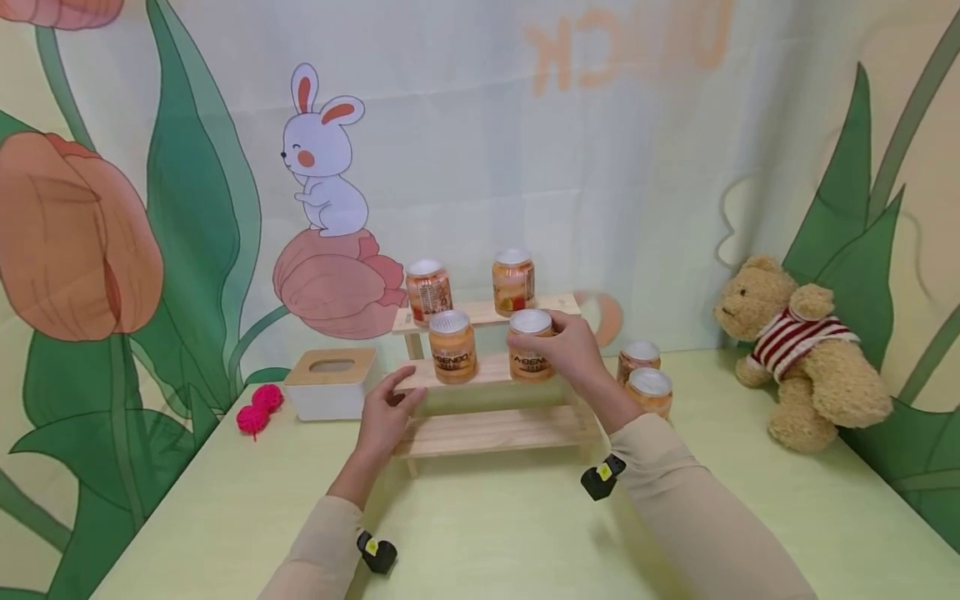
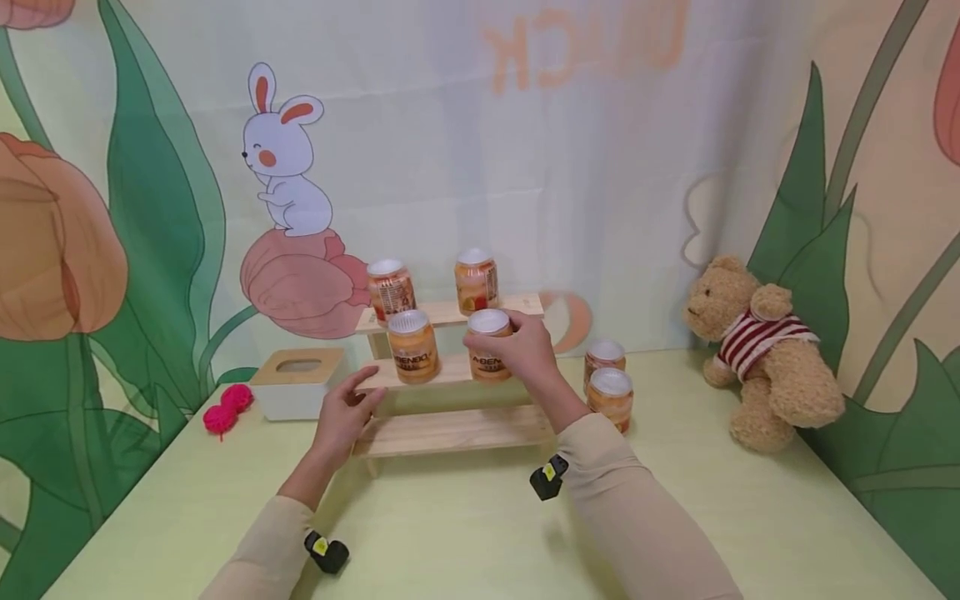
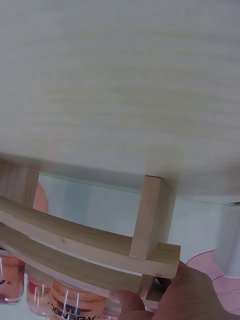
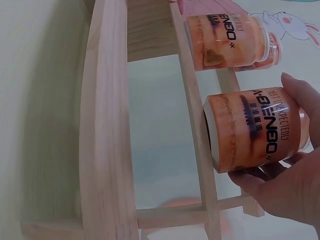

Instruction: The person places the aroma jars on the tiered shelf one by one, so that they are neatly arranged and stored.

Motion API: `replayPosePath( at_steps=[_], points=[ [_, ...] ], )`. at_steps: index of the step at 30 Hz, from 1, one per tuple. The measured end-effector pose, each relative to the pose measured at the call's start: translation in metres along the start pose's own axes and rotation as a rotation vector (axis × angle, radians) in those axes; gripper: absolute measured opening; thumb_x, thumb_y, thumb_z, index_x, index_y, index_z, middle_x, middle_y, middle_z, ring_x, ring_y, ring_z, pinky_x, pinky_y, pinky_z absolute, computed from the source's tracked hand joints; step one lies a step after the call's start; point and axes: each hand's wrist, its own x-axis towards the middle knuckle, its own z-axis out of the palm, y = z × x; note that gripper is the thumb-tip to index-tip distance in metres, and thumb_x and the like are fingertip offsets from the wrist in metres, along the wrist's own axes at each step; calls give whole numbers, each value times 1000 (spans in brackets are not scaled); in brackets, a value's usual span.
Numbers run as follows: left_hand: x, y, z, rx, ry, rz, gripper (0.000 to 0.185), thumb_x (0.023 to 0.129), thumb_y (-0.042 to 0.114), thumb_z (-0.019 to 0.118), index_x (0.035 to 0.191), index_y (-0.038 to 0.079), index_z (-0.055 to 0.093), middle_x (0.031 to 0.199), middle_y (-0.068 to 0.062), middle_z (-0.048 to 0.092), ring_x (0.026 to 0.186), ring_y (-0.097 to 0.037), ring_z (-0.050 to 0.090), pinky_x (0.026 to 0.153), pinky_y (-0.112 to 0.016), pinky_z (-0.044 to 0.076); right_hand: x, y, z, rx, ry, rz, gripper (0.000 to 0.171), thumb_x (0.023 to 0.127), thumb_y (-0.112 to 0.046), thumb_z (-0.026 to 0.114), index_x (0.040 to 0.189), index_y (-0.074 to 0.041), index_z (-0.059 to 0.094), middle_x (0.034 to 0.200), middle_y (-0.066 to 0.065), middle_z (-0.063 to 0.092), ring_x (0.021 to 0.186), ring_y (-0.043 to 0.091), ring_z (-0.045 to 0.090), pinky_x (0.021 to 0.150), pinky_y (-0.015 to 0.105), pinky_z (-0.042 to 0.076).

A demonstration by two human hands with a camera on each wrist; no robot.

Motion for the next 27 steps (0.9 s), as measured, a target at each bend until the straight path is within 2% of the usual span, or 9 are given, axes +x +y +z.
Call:
replayPosePath(
  at_steps=[9,16,23,27],
  points=[
    [0,3,0,16,-11,-5,47,96,15,70,140,8,58,115,-19,69,93,-14,63,72,-24,50,7,0,8,-83,63,79,72,77,-42,86,132,-5,56,120,10,62,108,28,60,88,46,51],
    [0,3,1,11,-10,-12,46,96,16,69,141,9,58,116,-18,68,93,-13,62,75,-27,50,12,4,13,-92,105,91,73,76,-46,86,128,-6,53,119,9,60,108,27,59,89,46,51],
    [-19,41,-1,23,-37,-17,45,98,7,65,141,-1,54,118,-25,65,92,-15,61,80,-36,52,13,5,18,-115,153,97,74,76,-48,85,128,-5,53,120,10,60,108,27,59,89,47,51],
    [-19,40,-1,26,-30,-13,45,97,6,66,140,-2,55,117,-25,66,91,-15,61,76,-30,51,13,6,19,-110,149,100,75,76,-49,84,128,-6,53,119,9,60,108,27,58,89,47,51]
  ],
)
